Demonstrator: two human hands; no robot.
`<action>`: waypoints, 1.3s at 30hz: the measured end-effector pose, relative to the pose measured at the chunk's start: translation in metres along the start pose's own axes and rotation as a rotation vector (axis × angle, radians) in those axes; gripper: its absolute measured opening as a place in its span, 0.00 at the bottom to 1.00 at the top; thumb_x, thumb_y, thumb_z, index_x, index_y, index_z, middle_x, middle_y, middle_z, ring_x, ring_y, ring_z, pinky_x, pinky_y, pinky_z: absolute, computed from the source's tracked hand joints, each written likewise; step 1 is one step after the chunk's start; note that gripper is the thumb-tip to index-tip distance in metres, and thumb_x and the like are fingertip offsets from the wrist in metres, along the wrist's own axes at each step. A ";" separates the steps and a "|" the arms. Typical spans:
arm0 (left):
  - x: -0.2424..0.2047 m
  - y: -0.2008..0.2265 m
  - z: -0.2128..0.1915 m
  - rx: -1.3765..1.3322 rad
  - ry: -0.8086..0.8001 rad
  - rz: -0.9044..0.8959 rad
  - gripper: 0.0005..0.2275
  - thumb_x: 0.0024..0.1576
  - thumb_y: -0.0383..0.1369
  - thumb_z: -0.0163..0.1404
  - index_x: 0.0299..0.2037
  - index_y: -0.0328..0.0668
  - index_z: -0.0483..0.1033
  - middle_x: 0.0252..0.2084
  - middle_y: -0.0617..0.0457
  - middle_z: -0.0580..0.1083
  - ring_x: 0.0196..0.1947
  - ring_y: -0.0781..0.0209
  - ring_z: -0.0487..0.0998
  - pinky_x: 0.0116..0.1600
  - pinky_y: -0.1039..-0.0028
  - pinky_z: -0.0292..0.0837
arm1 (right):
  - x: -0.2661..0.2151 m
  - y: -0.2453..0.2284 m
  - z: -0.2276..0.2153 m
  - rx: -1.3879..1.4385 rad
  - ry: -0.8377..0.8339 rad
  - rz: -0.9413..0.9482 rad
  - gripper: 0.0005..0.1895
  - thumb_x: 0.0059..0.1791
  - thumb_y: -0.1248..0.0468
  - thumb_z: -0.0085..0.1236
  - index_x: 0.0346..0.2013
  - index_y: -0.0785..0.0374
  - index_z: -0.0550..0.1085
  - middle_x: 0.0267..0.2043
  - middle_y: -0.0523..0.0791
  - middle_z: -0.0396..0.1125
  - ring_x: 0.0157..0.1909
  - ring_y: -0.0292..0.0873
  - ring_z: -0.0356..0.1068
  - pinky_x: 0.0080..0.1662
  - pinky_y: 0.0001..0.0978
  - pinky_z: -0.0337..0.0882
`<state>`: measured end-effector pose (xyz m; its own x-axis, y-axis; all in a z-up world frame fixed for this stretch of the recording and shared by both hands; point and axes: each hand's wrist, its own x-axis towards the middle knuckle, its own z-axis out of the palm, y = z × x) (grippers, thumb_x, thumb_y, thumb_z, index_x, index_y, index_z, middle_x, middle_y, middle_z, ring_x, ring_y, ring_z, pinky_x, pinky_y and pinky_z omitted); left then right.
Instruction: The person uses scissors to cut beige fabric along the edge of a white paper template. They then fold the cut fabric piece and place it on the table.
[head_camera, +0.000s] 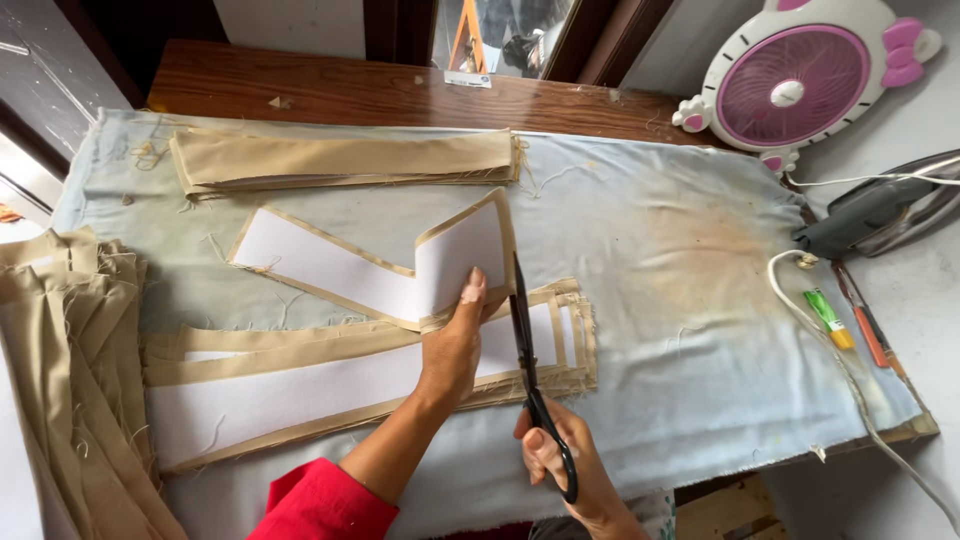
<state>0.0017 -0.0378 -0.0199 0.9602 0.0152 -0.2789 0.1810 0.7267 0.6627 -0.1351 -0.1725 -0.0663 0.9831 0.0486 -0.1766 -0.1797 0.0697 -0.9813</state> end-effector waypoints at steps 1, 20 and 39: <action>-0.002 -0.002 -0.001 -0.001 -0.009 0.004 0.25 0.53 0.35 0.56 0.62 0.34 0.73 0.56 0.46 0.77 0.55 0.56 0.78 0.57 0.63 0.82 | -0.001 0.000 0.000 -0.002 0.003 -0.009 0.26 0.46 0.45 0.62 0.31 0.67 0.72 0.14 0.41 0.55 0.15 0.36 0.56 0.24 0.29 0.59; -0.002 0.004 -0.004 0.039 0.002 0.057 0.26 0.54 0.37 0.54 0.64 0.41 0.69 0.57 0.47 0.75 0.54 0.52 0.78 0.57 0.58 0.83 | 0.001 -0.004 -0.005 -0.070 -0.028 0.153 0.34 0.39 0.36 0.63 0.34 0.65 0.71 0.19 0.43 0.59 0.19 0.36 0.59 0.28 0.27 0.56; -0.003 -0.003 -0.006 0.032 -0.030 0.035 0.26 0.55 0.36 0.54 0.65 0.44 0.68 0.58 0.48 0.75 0.55 0.52 0.79 0.57 0.57 0.82 | -0.007 0.028 -0.006 0.018 0.116 0.198 0.19 0.47 0.56 0.67 0.28 0.67 0.69 0.14 0.42 0.51 0.15 0.36 0.50 0.18 0.31 0.62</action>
<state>-0.0031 -0.0360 -0.0255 0.9719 0.0197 -0.2347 0.1533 0.7036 0.6939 -0.1465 -0.1767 -0.0935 0.9257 -0.0518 -0.3746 -0.3695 0.0875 -0.9251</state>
